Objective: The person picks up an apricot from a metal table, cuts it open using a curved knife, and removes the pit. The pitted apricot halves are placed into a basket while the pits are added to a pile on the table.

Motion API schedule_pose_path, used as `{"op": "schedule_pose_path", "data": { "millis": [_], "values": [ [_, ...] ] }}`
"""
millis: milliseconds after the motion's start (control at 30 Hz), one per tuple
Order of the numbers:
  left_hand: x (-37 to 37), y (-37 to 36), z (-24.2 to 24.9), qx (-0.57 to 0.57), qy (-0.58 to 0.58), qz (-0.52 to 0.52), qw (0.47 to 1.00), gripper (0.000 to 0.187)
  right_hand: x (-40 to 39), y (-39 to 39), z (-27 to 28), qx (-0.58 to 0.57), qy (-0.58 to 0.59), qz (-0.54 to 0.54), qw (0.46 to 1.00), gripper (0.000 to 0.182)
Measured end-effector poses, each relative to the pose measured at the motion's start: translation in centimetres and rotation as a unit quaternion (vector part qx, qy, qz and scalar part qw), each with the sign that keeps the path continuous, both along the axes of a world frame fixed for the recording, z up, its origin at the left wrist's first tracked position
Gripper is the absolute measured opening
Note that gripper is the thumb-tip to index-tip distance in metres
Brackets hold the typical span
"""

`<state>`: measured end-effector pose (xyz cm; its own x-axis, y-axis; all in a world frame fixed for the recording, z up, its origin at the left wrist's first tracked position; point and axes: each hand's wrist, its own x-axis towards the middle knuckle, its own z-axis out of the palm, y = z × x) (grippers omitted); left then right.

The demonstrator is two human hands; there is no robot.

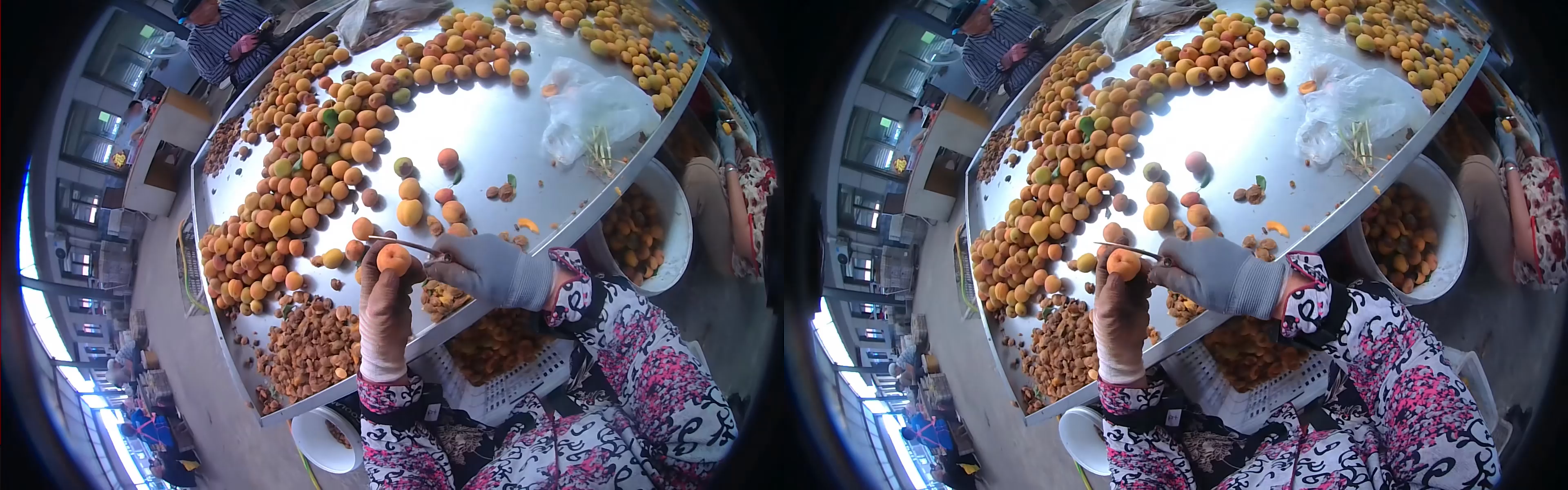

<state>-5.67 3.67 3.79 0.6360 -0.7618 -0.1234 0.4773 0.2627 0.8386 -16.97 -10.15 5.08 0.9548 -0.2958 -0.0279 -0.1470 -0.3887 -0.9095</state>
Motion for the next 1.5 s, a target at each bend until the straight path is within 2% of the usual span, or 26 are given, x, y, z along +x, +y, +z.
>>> {"op": "schedule_pose_path", "data": {
  "millis": [133, 300, 533, 567, 633, 667, 700, 767, 800, 833, 933, 1033, 1067, 1100, 1167, 1200, 1267, 1300, 1367, 1433, 1500],
  "values": [
    [0.7, 0.4, 0.2, 0.033, -0.051, -0.003, 0.998, 0.052, -0.5, 0.9, -0.6, -0.060, -0.005, 0.002, 0.998, 0.035],
    [1.2, 0.8, 0.3, 0.044, -0.100, 0.006, 0.994, 0.049, -0.8, 0.9, 0.0, -0.098, 0.052, 0.027, 0.994, 0.036],
    [0.7, 0.4, 0.7, 0.105, -0.232, 0.055, 0.966, 0.044, -0.8, 1.1, -0.3, -0.089, 0.083, 0.012, 0.993, 0.036],
    [0.5, 0.1, 0.5, 0.104, -0.232, 0.054, 0.966, 0.044, -0.5, 1.4, -0.8, -0.053, 0.070, 0.000, 0.996, 0.037],
    [-0.8, -0.9, 0.0, 0.029, -0.081, 0.112, 0.990, 0.045, -0.4, 2.2, -1.2, -0.014, 0.058, -0.014, 0.998, 0.037],
    [-1.8, -1.2, -0.2, -0.033, 0.037, 0.087, 0.995, 0.044, -0.3, 2.7, -1.2, 0.006, 0.033, -0.026, 0.999, 0.037],
    [-1.8, -1.2, -0.5, -0.034, 0.039, 0.088, 0.995, 0.044, -0.2, 3.0, -1.2, 0.026, 0.008, -0.037, 0.999, 0.038],
    [-1.3, -1.2, -1.2, -0.062, 0.141, 0.067, 0.986, 0.044, 0.2, 2.9, -1.6, 0.032, 0.023, -0.035, 0.999, 0.038],
    [-0.9, -1.2, -1.2, -0.005, 0.113, 0.075, 0.991, 0.045, 0.1, 2.7, -1.1, 0.037, 0.032, -0.040, 0.998, 0.036],
    [-0.7, -1.2, -1.0, -0.005, 0.111, 0.074, 0.991, 0.045, 0.1, 2.5, -0.8, 0.042, 0.043, -0.044, 0.997, 0.034],
    [-0.9, -1.2, 1.2, 0.074, -0.137, 0.065, 0.986, 0.046, 0.3, 2.1, -0.7, 0.036, 0.050, -0.026, 0.998, 0.034],
    [-0.9, -1.0, 0.1, 0.059, -0.068, 0.084, 0.992, 0.045, 0.5, 3.6, -0.9, 0.087, -0.006, -0.055, 0.995, 0.034],
    [-1.9, -1.2, 0.6, 0.005, 0.104, 0.057, 0.993, 0.044, 1.0, 4.6, -2.3, 0.075, -0.018, -0.077, 0.994, 0.034],
    [-3.0, -2.4, 0.8, 0.015, 0.081, 0.125, 0.989, 0.043, 1.1, 4.8, -2.8, 0.076, -0.017, -0.075, 0.994, 0.034],
    [-2.4, -2.2, 0.5, 0.015, 0.169, 0.103, 0.980, 0.041, 1.3, 4.9, -3.2, 0.072, -0.001, -0.093, 0.993, 0.034],
    [-1.7, -2.1, 0.0, 0.012, 0.167, 0.102, 0.981, 0.041, 1.4, 4.7, -3.2, 0.070, -0.029, -0.101, 0.992, 0.032],
    [-0.4, -1.7, -0.6, 0.011, 0.007, 0.070, 0.997, 0.040, 1.2, 3.9, -2.9, 0.058, 0.000, -0.087, 0.995, 0.031],
    [0.0, -1.1, -0.1, 0.056, -0.040, 0.059, 0.996, 0.043, 1.2, 3.5, -2.5, 0.043, 0.029, -0.070, 0.996, 0.030],
    [-0.9, -1.0, 1.1, 0.052, -0.158, 0.077, 0.983, 0.045, 1.2, 3.3, -2.0, 0.036, 0.026, -0.066, 0.997, 0.029],
    [-0.8, -1.0, 0.7, 0.048, -0.171, 0.093, 0.980, 0.044, 1.2, 3.5, -1.5, 0.047, 0.002, -0.046, 0.998, 0.029],
    [-1.4, -1.1, 0.6, 0.041, -0.041, 0.079, 0.995, 0.042, 1.6, 4.3, -2.6, 0.035, -0.019, -0.066, 0.997, 0.029]
  ]
}}
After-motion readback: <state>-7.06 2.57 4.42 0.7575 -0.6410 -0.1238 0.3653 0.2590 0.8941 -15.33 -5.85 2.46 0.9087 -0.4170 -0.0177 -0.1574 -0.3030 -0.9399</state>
